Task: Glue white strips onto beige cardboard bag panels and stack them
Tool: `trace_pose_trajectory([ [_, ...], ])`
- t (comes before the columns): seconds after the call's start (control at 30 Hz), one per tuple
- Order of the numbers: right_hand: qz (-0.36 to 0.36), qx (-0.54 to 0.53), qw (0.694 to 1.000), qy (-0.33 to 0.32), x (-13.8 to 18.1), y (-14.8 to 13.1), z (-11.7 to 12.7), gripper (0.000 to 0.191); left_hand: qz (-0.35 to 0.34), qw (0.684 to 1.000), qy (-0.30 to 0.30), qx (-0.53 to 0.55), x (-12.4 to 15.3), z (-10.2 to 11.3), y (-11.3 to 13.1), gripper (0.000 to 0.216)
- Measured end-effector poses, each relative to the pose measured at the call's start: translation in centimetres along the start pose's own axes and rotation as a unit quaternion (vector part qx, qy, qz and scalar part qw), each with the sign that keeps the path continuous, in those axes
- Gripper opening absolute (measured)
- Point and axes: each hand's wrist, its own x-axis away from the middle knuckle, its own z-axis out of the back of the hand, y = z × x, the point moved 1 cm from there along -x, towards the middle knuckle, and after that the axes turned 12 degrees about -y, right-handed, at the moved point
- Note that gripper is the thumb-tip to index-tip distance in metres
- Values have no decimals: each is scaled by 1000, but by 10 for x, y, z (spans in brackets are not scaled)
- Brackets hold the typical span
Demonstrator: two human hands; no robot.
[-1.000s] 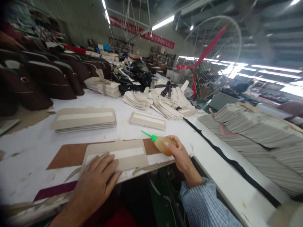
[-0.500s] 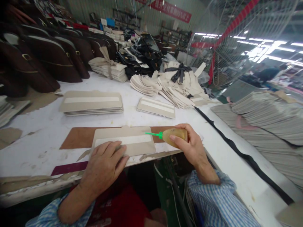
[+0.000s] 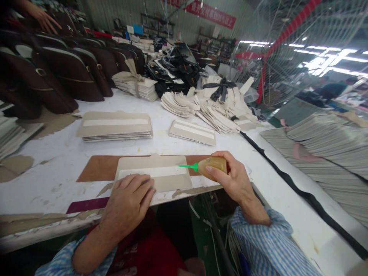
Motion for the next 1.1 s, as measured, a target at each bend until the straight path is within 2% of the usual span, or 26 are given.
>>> trace_pose_trajectory([
  [0.17,-7,4,1000,-11,-1,1,-2,40,18,999,-21,24,1,2,-2,17],
  [0.37,-10,1,1000,6,-2,-2,-2,42,23,997,-38,56,0,3,-3,16],
  [0.6,-1,14,999,31,-17,-2,-7,45,42,997,-29,51,0,2,-3,18],
  [0.7,-1,24,999,36,-24,-7,-8,45,45,997,-45,48,-1,2,-3,19],
  [0.87,11,2,1000,-8,-33,-26,-16,40,40,994,-86,53,-3,3,-3,19],
  [1.1,81,8,993,-81,-55,-55,-48,39,48,990,-105,86,-3,5,-2,19],
])
